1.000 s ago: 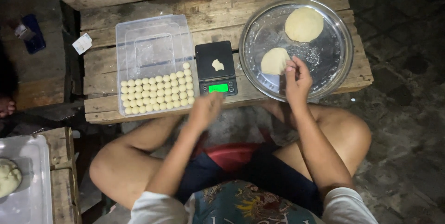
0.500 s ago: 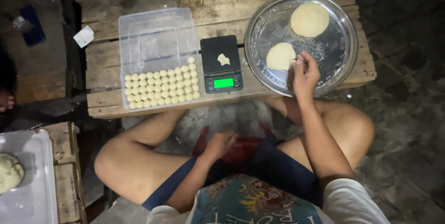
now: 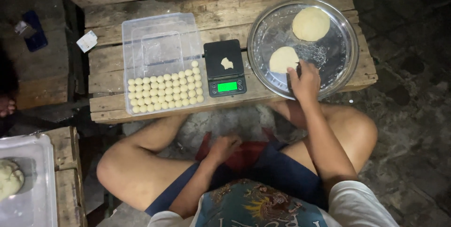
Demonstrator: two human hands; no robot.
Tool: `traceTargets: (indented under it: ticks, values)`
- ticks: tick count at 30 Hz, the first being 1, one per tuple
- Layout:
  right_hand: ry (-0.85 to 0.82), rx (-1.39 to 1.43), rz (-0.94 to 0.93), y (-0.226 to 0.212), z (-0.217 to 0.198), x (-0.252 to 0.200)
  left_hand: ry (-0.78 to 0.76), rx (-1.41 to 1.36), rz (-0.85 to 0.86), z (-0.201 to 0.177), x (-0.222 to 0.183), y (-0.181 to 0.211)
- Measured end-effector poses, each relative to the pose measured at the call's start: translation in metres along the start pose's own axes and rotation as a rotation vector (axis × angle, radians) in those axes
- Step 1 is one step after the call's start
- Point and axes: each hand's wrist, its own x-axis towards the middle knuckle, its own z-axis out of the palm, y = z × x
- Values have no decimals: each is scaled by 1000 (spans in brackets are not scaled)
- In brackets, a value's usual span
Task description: The person sits on the floor and repeatedly shapes small dough balls into flat discs by hand. They place the flattened dough onto a metal tray and occasionally weigh small pieces on a digital scale.
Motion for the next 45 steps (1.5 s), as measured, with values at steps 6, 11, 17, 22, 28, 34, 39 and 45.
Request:
traceTargets:
  ticks: [6, 11, 17, 22, 28, 34, 39, 45]
  values:
    - [-54, 104, 144, 1, 9, 10, -1, 106, -45, -4, -2, 0]
    - [-48, 125, 313, 25, 27, 25, 52, 120, -80, -21, -2, 23]
    - [-142, 155, 327, 44, 38, 36, 94, 99, -47, -6, 1, 1]
    - [-119, 489, 445, 55, 43, 40, 68, 69, -84, -1, 2, 1]
    - [-93, 828, 551, 46, 14, 35, 69, 13, -74, -17, -6, 26]
    - [-166, 1192, 692, 54, 10, 33, 54, 64, -70, -6, 4, 8]
    - [-110, 1691, 697, 58, 13, 32, 44, 67, -92, -3, 6, -1]
    - [-203, 1404, 585, 20, 3, 30, 48, 116, -15, -15, -1, 19]
